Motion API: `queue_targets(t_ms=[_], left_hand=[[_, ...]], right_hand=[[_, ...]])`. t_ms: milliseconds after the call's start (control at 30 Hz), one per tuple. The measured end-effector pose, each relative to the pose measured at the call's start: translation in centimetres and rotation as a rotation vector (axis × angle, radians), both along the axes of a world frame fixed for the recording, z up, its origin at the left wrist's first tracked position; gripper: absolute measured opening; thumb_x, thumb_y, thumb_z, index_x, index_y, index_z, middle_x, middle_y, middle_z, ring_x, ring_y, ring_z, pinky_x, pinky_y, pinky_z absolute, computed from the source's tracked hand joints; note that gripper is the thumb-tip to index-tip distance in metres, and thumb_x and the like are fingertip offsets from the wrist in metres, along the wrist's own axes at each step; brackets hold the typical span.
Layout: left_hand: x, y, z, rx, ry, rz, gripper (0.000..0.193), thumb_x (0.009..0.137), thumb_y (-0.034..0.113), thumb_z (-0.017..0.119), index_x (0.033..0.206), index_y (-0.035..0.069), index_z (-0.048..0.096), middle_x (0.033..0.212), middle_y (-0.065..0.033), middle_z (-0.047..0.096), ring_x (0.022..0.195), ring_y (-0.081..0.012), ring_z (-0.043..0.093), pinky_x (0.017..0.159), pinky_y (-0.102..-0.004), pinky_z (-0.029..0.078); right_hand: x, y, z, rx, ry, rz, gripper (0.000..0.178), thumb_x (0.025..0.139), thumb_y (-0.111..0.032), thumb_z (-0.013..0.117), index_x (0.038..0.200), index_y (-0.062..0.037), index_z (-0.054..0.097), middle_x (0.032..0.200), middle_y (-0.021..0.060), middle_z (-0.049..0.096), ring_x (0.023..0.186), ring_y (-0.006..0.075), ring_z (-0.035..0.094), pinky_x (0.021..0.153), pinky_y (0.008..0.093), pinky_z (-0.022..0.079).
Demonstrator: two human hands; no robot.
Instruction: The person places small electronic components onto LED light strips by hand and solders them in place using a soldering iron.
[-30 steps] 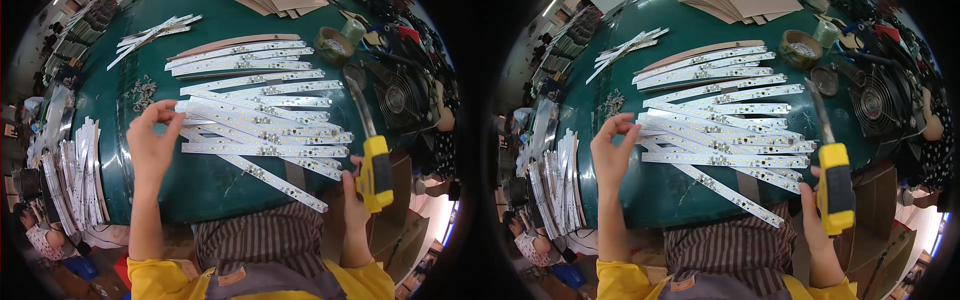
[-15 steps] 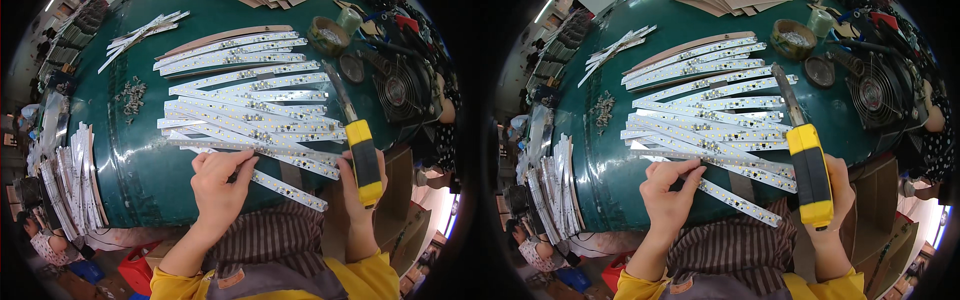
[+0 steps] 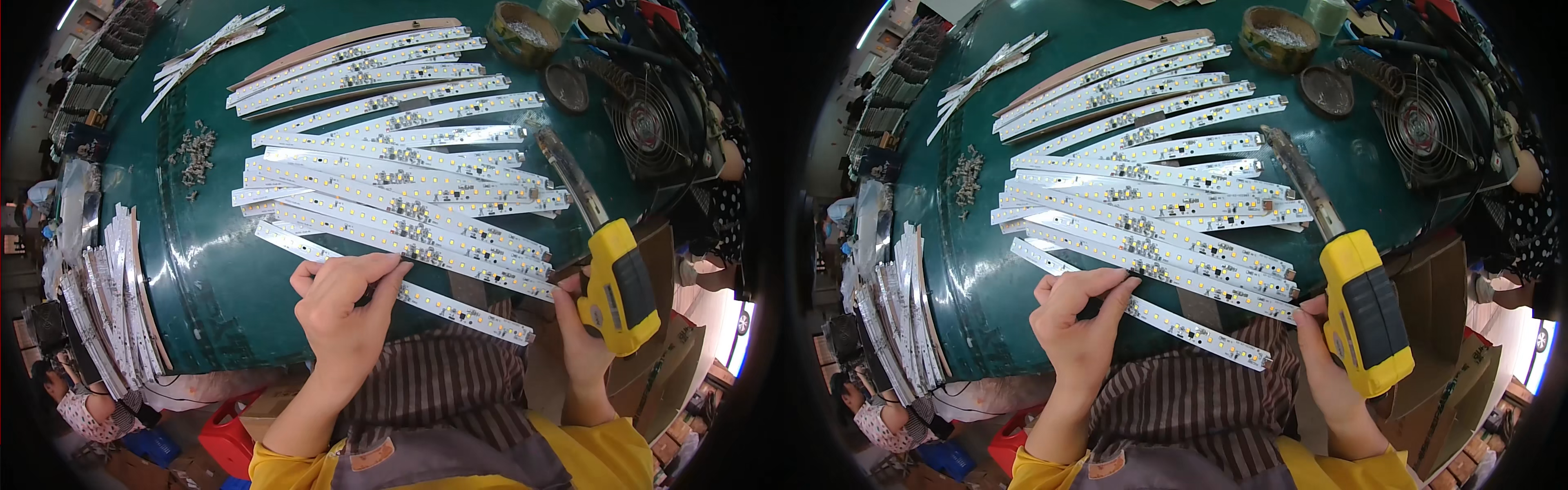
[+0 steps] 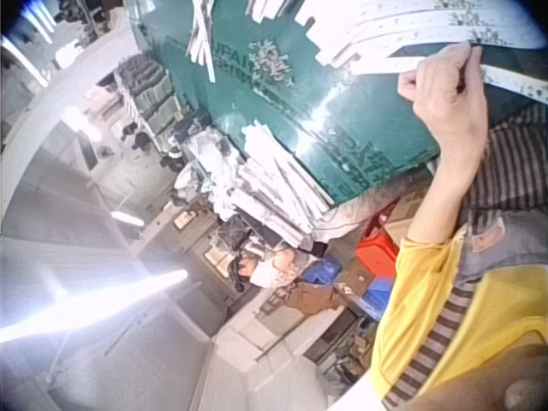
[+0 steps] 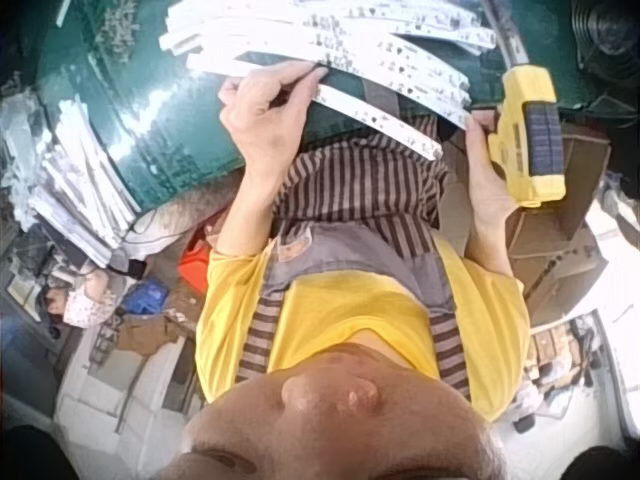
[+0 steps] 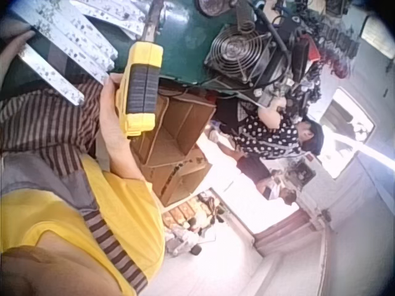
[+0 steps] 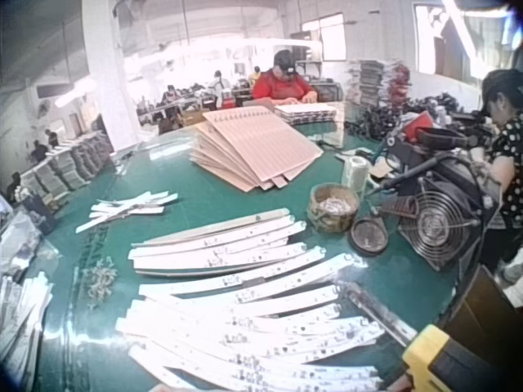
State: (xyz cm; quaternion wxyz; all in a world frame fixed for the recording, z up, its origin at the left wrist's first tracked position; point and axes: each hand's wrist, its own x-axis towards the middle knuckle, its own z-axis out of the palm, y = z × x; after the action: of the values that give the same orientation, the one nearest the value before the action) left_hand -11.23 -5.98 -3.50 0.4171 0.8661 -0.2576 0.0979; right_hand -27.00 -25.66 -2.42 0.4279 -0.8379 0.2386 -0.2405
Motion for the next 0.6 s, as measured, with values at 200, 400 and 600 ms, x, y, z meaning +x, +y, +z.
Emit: queue_targets(t_ms=[200, 400, 600], left_hand=[[0.0, 0.0, 0.0, 0.047, 0.023, 0.007, 0.016, 0.071, 0.007, 0.084, 0.083, 0.011, 0.073, 0.080, 0.0005, 0.073, 0.071, -0.0137, 0.065, 0.077, -0.0298, 0.035], [0.2, 0.0, 0.6, 0.078, 0.069, 0.002, 0.013, 0.073, 0.009, 0.083, 0.080, 0.010, 0.073, 0.080, 0.0009, 0.073, 0.070, -0.0144, 0.064, 0.078, -0.0315, 0.035], [0.4, 0.0, 1.2, 0.145, 0.032, -0.053, 0.014, 0.069, 0.005, 0.084, 0.081, 0.006, 0.076, 0.080, -0.0030, 0.074, 0.070, -0.0137, 0.065, 0.077, -0.0295, 0.037]], right_hand=[[-0.2, 0.6, -0.1, 0.158, -0.015, -0.068, 0.045, 0.081, 0.011, 0.071, 0.122, -0.0005, 0.055, 0.091, 0.0058, 0.066, 0.078, 0.0106, 0.062, 0.068, 0.0215, 0.049], [-0.1, 0.8, 0.0, 0.183, -0.069, -0.081, 0.046, 0.081, 0.011, 0.070, 0.122, -0.0005, 0.054, 0.091, 0.0072, 0.066, 0.076, 0.0110, 0.062, 0.065, 0.0222, 0.051], [-0.1, 0.9, 0.2, 0.301, -0.075, -0.147, 0.047, 0.082, 0.010, 0.069, 0.124, -0.0004, 0.051, 0.091, 0.0070, 0.065, 0.075, 0.0116, 0.063, 0.064, 0.0233, 0.052]])
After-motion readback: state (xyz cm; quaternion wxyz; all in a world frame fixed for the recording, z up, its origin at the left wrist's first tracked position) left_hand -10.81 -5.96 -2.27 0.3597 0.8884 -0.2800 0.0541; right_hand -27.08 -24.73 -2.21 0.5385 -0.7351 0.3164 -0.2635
